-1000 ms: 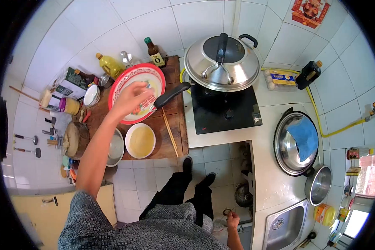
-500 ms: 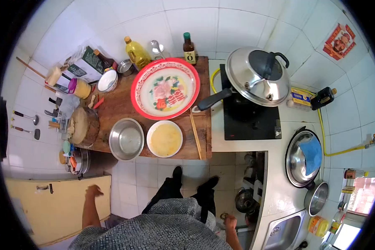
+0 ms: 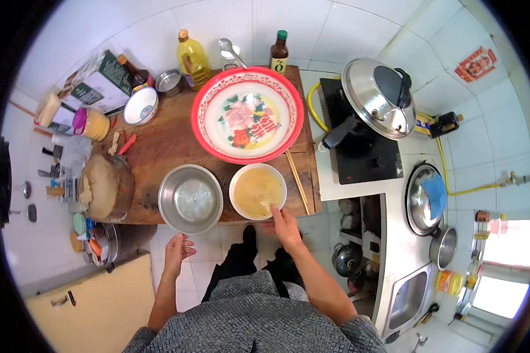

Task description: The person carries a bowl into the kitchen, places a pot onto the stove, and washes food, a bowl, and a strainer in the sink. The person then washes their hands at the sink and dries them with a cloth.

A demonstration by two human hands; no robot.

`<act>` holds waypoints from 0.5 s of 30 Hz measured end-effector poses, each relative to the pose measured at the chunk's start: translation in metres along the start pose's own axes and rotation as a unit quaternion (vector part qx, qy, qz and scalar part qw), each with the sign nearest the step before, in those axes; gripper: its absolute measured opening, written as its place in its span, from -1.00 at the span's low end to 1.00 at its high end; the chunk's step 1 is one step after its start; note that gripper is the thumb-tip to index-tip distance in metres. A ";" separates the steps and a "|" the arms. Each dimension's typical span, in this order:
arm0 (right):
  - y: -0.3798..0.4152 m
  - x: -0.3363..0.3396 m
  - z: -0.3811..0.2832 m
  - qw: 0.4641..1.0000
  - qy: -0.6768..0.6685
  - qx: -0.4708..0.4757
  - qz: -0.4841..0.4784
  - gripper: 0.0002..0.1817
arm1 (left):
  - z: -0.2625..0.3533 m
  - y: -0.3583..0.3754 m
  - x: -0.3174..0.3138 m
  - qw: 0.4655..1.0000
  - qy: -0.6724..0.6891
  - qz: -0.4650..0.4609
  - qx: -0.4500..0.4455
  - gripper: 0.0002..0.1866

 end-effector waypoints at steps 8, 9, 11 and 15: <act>-0.016 -0.006 0.024 0.997 -0.064 0.050 0.016 -0.60 | 0.017 0.001 -0.002 0.999 -0.028 -0.030 -0.004 -0.60; -0.012 -0.007 0.025 0.995 -0.073 0.065 0.013 -0.63 | 0.017 0.006 -0.002 0.997 -0.056 -0.040 0.020 -0.58; -0.003 -0.009 0.023 0.991 -0.107 0.071 0.020 -0.65 | 0.016 0.015 -0.005 0.992 -0.099 -0.067 0.043 -0.57; 0.012 0.004 0.047 0.990 -0.105 0.080 0.051 -0.65 | 0.018 0.030 -0.036 0.969 -0.157 -0.178 0.070 -0.54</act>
Point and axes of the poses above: each hand's wrist, its own y-axis away from the middle knuckle, its own x-axis out of the back of the hand, z = x × y, the point moved 6 cm from there along -y, towards the middle knuckle, and after that the axes turned 4 degrees about -y, right-handed, at the moved point
